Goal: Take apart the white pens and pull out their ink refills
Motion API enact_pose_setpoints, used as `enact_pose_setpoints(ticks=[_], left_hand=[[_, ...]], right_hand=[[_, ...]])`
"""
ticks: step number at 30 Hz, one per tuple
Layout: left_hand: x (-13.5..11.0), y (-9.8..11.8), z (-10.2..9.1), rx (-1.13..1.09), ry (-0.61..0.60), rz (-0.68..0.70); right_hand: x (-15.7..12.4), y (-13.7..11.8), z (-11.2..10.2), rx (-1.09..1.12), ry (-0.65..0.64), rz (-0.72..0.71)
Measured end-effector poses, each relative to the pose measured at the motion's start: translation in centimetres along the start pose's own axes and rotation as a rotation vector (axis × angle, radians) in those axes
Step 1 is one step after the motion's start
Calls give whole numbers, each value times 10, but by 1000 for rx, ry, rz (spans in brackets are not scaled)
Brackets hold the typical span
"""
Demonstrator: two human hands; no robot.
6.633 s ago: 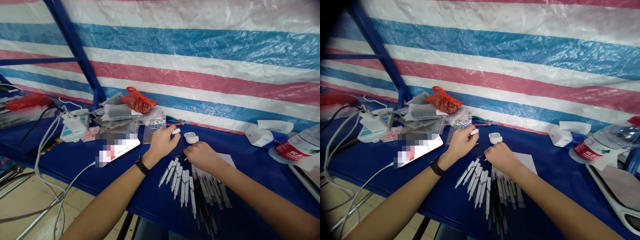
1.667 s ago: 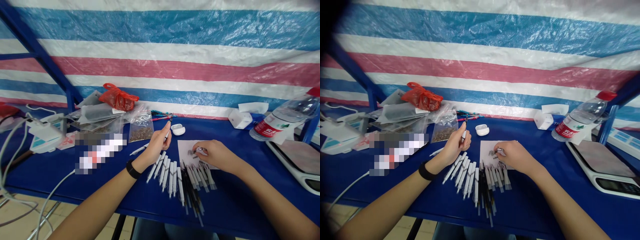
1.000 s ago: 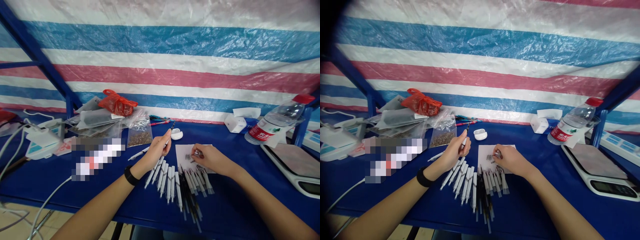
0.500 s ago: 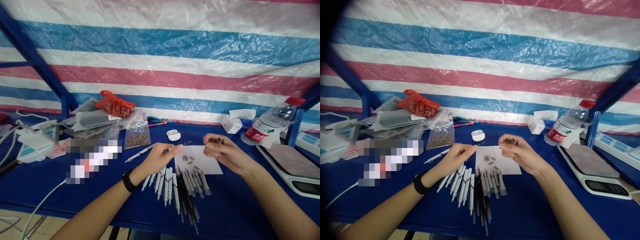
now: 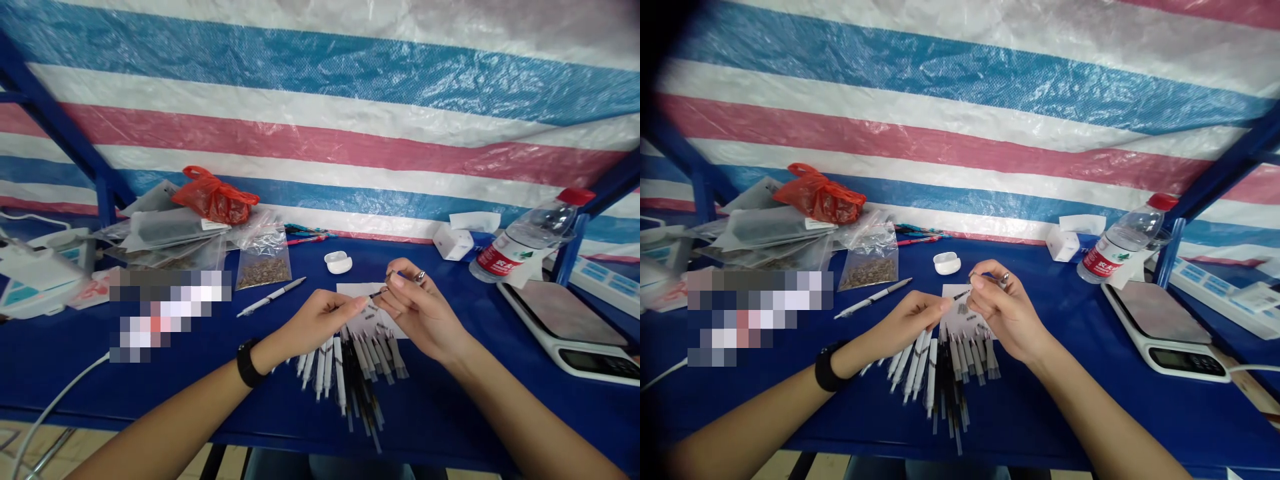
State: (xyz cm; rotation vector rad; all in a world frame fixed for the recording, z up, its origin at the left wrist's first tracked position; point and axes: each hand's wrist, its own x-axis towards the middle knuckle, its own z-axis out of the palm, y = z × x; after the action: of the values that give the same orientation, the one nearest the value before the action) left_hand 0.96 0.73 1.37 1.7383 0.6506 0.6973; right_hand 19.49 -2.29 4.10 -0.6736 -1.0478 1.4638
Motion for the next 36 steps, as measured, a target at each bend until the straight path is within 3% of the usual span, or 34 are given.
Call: enact_pose_setpoints(ticks=[27, 36], left_hand=[[0, 4, -5, 35, 40, -22], [0, 2, -6, 30, 44, -23]], right_hand=[[-3, 4, 0, -88, 15, -3], [-3, 21, -9, -477, 161, -249]])
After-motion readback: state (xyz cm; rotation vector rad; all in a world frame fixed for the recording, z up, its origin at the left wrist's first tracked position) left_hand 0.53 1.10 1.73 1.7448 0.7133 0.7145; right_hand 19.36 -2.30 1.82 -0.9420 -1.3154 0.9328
